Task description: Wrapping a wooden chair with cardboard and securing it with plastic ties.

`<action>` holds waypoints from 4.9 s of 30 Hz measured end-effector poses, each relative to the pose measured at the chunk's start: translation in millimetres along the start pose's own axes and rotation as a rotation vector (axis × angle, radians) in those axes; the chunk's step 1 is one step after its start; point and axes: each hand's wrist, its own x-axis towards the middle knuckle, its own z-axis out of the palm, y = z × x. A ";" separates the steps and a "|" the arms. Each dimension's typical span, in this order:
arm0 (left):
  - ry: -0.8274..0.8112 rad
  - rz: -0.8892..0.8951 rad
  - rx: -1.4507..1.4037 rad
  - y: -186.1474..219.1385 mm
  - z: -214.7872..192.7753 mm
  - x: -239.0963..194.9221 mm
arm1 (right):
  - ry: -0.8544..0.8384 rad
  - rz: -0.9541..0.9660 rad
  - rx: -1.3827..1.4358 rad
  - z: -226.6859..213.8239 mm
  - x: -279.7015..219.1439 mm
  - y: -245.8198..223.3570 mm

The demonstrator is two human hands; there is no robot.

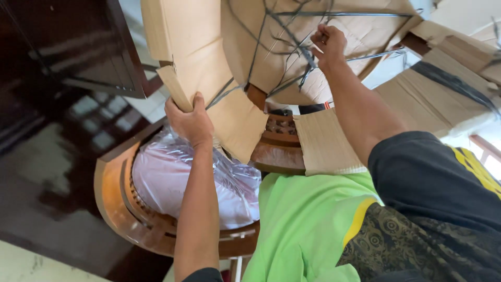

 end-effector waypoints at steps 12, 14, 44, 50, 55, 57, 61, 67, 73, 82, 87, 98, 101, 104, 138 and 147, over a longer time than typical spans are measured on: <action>-0.083 -0.196 -0.075 22.2 -21.5 -3.9 | -0.547 -0.778 0.021 -36.6 -239.4 -56.9; -0.053 -0.179 -0.079 16.3 -19.4 -6.1 | -0.540 -0.963 -0.020 -48.6 -293.9 -49.1; -0.091 -0.543 -0.940 -60.1 -144.7 -39.2 | -0.614 -1.327 -0.652 -166.6 -356.5 51.8; -0.415 0.284 -0.746 -43.2 -181.1 -139.3 | -0.710 -1.430 -0.755 -143.2 -381.2 101.1; -0.984 0.329 -0.836 -8.8 -186.3 -185.4 | -0.898 -1.228 -0.505 -126.7 -412.5 109.7; -0.990 0.332 -0.935 -12.0 -184.5 -190.4 | -0.925 -1.006 -0.306 -135.7 -392.8 104.5; -0.930 0.292 -0.899 -24.3 -191.5 -186.4 | -0.608 -1.081 -0.083 -151.7 -377.6 65.7; -1.069 0.379 -0.705 -64.9 -164.1 -198.3 | -0.112 -0.771 0.452 -191.9 -333.1 15.8; -1.197 0.324 -0.679 -77.3 -150.3 -222.6 | -0.426 -0.919 0.232 -218.5 -325.8 18.0; -1.230 0.405 -0.707 -39.8 -133.2 -245.5 | -0.580 -0.249 0.122 -152.3 -359.9 125.7; -1.334 0.365 -0.556 -50.0 -117.1 -249.9 | -0.431 -0.581 0.002 -174.4 -353.2 88.0; -1.161 0.327 -0.340 -165.8 -33.3 -239.4 | 0.028 -0.905 0.237 -272.6 -298.8 23.7; -1.082 0.209 -0.341 -206.5 -20.4 -231.4 | 0.040 -0.911 0.207 -286.5 -285.6 24.4; -0.959 0.070 -0.244 -220.1 -31.2 -216.8 | 0.056 -0.998 0.172 -309.1 -263.5 26.9; -0.925 -0.133 -0.254 -89.5 -39.4 -166.2 | 0.114 -0.900 0.384 -314.4 -309.8 48.7; -0.836 -0.117 -0.329 -86.0 -46.8 -177.2 | 0.150 -0.874 0.373 -325.1 -310.8 21.5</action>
